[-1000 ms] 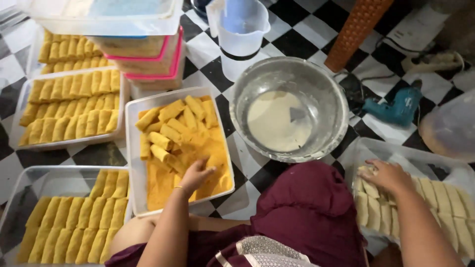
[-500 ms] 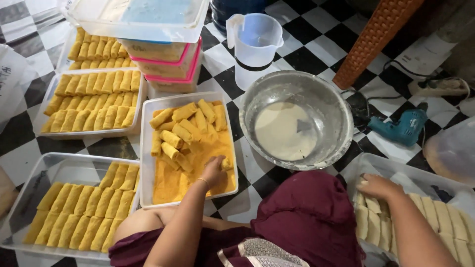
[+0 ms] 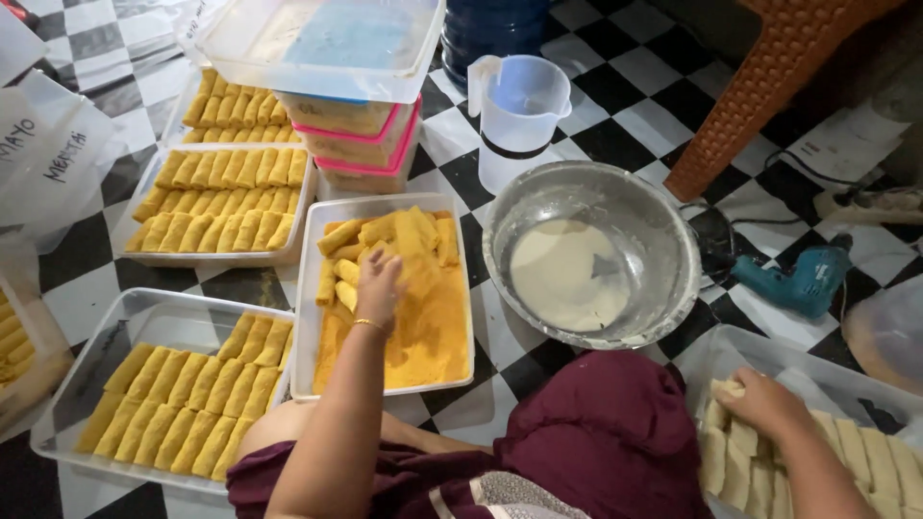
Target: Coating rolled food items in breadcrumbs and dipping them in batter for preparation.
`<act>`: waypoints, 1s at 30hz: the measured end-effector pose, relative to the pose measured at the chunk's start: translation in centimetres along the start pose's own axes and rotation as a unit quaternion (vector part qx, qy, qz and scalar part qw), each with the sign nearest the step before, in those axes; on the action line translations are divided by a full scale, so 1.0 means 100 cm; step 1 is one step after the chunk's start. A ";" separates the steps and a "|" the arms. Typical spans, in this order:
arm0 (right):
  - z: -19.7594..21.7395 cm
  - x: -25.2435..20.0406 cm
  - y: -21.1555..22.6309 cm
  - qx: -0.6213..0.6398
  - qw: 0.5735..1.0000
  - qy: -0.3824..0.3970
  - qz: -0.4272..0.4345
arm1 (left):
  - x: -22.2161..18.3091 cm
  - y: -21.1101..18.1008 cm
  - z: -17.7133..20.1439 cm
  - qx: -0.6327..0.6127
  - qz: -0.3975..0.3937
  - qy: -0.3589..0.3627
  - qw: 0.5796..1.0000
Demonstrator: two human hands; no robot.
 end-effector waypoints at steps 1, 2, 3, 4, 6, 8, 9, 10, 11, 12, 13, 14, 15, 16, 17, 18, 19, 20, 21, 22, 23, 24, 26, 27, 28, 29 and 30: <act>0.004 -0.001 0.004 0.012 1.000 -0.004 0.008 | 0.012 -0.004 0.014 0.007 -0.040 -0.022 0.999; 0.007 0.000 0.005 0.014 1.000 -0.008 0.010 | -0.012 -0.011 0.012 0.007 -0.044 -0.022 0.999; 0.008 0.000 0.005 0.006 1.000 -0.008 0.009 | -0.036 -0.014 0.012 0.085 -0.026 -0.060 0.994; 0.008 0.000 0.006 -0.001 1.000 -0.008 0.008 | -0.060 -0.017 0.012 0.163 -0.008 -0.098 0.982; 0.006 0.015 0.002 -0.001 1.000 0.015 0.010 | -0.051 0.024 0.041 0.255 -0.077 -0.116 0.957; 0.002 0.023 0.001 -0.003 0.999 0.040 0.011 | -0.054 0.057 0.062 0.343 -0.142 -0.130 0.919; 0.002 0.025 0.002 0.001 0.999 0.047 0.009 | -0.059 0.069 0.068 0.410 -0.149 -0.135 0.890; 0.003 0.026 0.003 0.004 0.999 0.054 0.008 | -0.064 0.082 0.074 0.474 -0.156 -0.138 0.855; -0.006 0.042 -0.003 0.007 0.999 0.054 0.003 | -0.064 0.079 0.074 0.476 -0.157 -0.133 0.855; -0.014 0.059 -0.009 0.019 0.999 0.050 -0.002 | -0.067 0.074 0.069 0.481 -0.214 -0.115 0.842; -0.032 0.063 -0.028 0.033 0.998 0.051 -0.018 | -0.072 0.077 0.060 0.487 -0.267 -0.086 0.827; -0.028 0.058 -0.025 0.038 0.997 0.056 -0.032 | -0.056 0.085 0.073 0.490 -0.265 -0.070 0.828; -0.030 0.046 -0.024 0.091 0.994 0.047 0.039 | -0.044 0.097 0.080 0.529 -0.307 -0.090 0.786; -0.030 0.035 -0.024 0.145 0.983 0.033 0.108 | -0.031 0.109 0.084 0.563 -0.351 -0.108 0.741; -0.028 0.027 -0.028 0.152 0.984 0.038 0.082 | -0.029 0.114 0.086 0.565 -0.350 -0.080 0.743; -0.021 0.022 -0.028 0.126 0.986 0.020 0.111 | -0.025 0.117 0.090 0.577 -0.342 -0.079 0.737; -0.012 0.024 -0.025 0.098 0.984 0.000 0.146 | -0.020 0.118 0.094 0.588 -0.335 -0.084 0.731; -0.007 0.003 -0.028 0.105 0.987 0.004 0.125 | -0.034 0.114 0.081 0.590 -0.336 -0.061 0.732; 0.004 -0.008 -0.019 0.099 0.984 -0.003 0.151 | -0.046 0.104 0.076 0.596 -0.331 -0.082 0.727; 0.016 -0.020 -0.009 0.093 0.980 -0.011 0.177 | -0.058 0.093 0.072 0.601 -0.326 -0.103 0.722; 0.022 -0.027 -0.002 0.095 0.981 -0.009 0.171 | -0.070 0.086 0.059 0.602 -0.326 -0.096 0.723; 0.029 -0.035 0.007 0.078 0.982 -0.021 0.170 | -0.077 0.080 0.051 0.613 -0.267 -0.108 0.736; 0.036 -0.030 0.017 0.060 0.983 -0.034 0.172 | -0.089 0.072 0.042 0.621 -0.207 -0.124 0.746; 0.031 -0.019 0.015 0.027 0.989 -0.013 0.143 | -0.091 0.070 0.041 0.628 -0.193 -0.122 0.744; 0.027 -0.008 0.013 -0.006 0.994 0.008 0.113 | -0.093 0.068 0.040 0.635 -0.178 -0.120 0.742; 0.043 -0.017 0.024 -0.004 0.993 0.007 0.115 | -0.095 0.066 0.040 0.636 -0.179 -0.123 0.741; 0.056 -0.026 0.031 -0.006 0.996 0.044 0.077 | -0.097 0.065 0.040 0.638 -0.176 -0.121 0.740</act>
Point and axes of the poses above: each hand's wrist, its own x-axis towards the middle knuckle, its own z-axis out of the back of the hand, y = z × x, the point moved 5 cm from there along x, towards the middle knuckle, and after that the axes turned 13 degrees about z, right-handed, at the moved point
